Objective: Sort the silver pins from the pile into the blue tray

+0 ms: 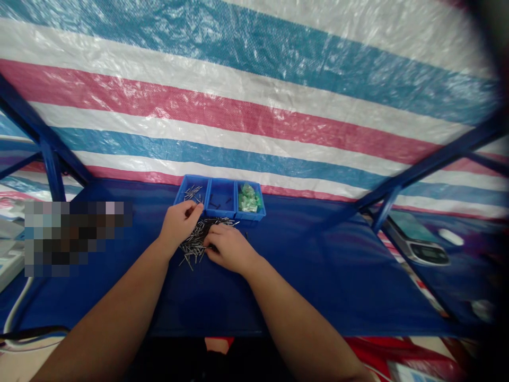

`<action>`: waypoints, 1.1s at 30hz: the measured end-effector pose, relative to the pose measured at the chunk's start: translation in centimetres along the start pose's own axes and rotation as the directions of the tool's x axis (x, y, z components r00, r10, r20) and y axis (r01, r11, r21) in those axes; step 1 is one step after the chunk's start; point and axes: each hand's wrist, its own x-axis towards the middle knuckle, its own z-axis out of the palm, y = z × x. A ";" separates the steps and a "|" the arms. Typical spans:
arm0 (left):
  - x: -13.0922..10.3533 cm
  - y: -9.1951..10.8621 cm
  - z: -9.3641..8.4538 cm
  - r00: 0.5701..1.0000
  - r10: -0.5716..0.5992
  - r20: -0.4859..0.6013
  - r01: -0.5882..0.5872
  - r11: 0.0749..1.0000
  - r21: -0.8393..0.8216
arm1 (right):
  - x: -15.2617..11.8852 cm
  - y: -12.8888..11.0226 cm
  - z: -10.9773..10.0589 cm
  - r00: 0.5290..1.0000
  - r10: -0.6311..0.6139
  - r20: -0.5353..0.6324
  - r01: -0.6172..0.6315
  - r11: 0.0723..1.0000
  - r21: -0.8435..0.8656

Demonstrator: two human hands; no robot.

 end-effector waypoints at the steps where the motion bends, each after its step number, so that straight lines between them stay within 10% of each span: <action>1: 0.0 0.1 -0.1 0.999 0.015 0.031 -0.014 1.000 -0.028 | -0.1 0.1 -0.3 1.000 0.016 -0.022 -0.015 0.999 0.029; 7: -0.4 1.5 -0.5 0.912 0.189 0.364 -0.110 0.968 -0.226 | -0.8 1.7 -1.7 0.962 0.193 -0.194 -0.151 0.965 0.213; 12: -0.5 1.6 -0.3 0.897 0.221 0.384 -0.139 0.963 -0.230 | -0.9 2.4 -1.5 0.922 0.258 -0.289 -0.172 0.941 0.291; 19: -0.2 0.8 -0.5 0.983 0.154 0.100 -0.139 0.980 -0.144 | -0.8 2.2 -1.0 0.856 0.357 -0.374 -0.203 0.897 0.392; 24: 0.3 -0.8 -0.9 0.961 -0.124 -0.248 0.123 0.992 -0.021 | -0.8 1.5 -1.4 0.970 0.136 -0.201 -0.080 0.961 0.266; 33: 0.6 -1.3 -0.9 0.976 -0.097 -0.197 0.122 0.985 0.119 | 0.1 -0.1 0.6 0.997 -0.066 0.034 0.064 0.996 0.060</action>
